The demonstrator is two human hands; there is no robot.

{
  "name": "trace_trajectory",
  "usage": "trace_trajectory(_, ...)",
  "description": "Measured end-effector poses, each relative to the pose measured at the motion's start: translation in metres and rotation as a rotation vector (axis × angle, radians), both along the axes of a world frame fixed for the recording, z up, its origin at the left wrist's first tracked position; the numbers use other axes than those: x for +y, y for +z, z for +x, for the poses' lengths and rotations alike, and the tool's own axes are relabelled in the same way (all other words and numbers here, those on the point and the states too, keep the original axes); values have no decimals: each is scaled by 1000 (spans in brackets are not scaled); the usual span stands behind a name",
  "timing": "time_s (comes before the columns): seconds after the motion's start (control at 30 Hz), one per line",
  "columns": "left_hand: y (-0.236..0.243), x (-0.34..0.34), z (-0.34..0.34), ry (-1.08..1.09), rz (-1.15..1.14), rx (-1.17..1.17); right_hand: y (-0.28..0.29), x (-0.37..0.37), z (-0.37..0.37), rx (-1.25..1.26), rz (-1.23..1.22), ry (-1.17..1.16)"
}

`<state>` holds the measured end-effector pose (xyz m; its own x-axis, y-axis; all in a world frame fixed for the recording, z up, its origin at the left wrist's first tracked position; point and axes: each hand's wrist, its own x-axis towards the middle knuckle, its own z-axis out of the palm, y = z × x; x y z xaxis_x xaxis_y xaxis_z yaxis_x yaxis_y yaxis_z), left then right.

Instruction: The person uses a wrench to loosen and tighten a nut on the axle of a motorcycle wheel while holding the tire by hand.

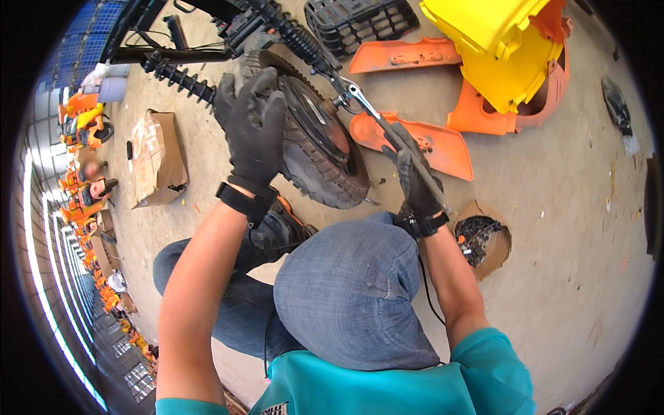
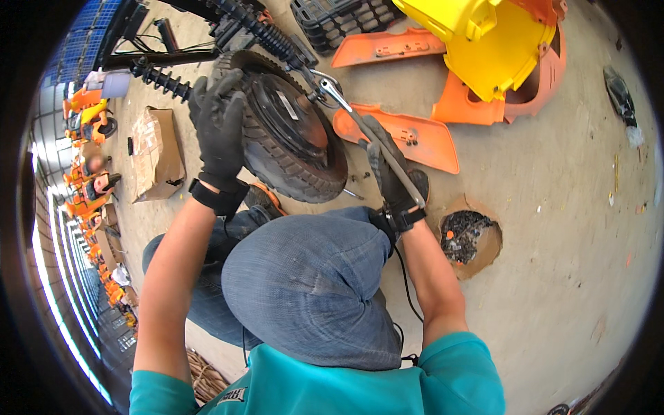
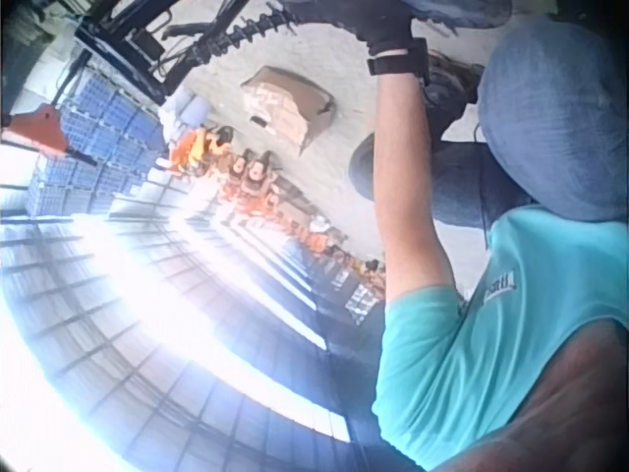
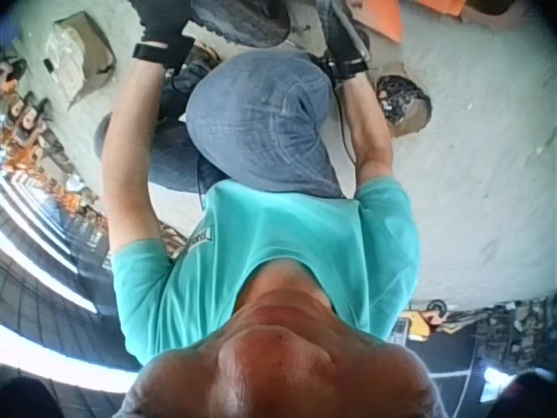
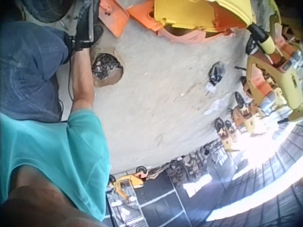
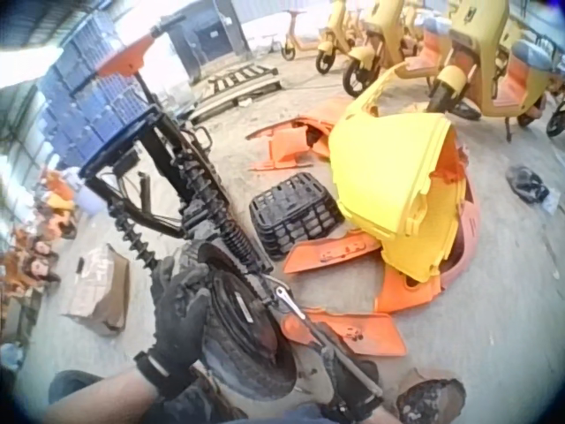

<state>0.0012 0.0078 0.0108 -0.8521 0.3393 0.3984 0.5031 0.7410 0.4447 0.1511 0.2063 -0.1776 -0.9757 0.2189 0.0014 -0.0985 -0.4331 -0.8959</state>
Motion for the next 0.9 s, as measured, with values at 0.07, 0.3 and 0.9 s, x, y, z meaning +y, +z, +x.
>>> trace_trajectory(0.07,-4,1,-1,13,-13,45,-1,0,6,-57,-39,-20)
trace_trajectory(0.3,-6,1,3,29,45,112,-5,-1,9,-112,677,-86)
trace_trajectory(0.9,-6,7,11,179,130,60,-16,29,0,-39,661,268)
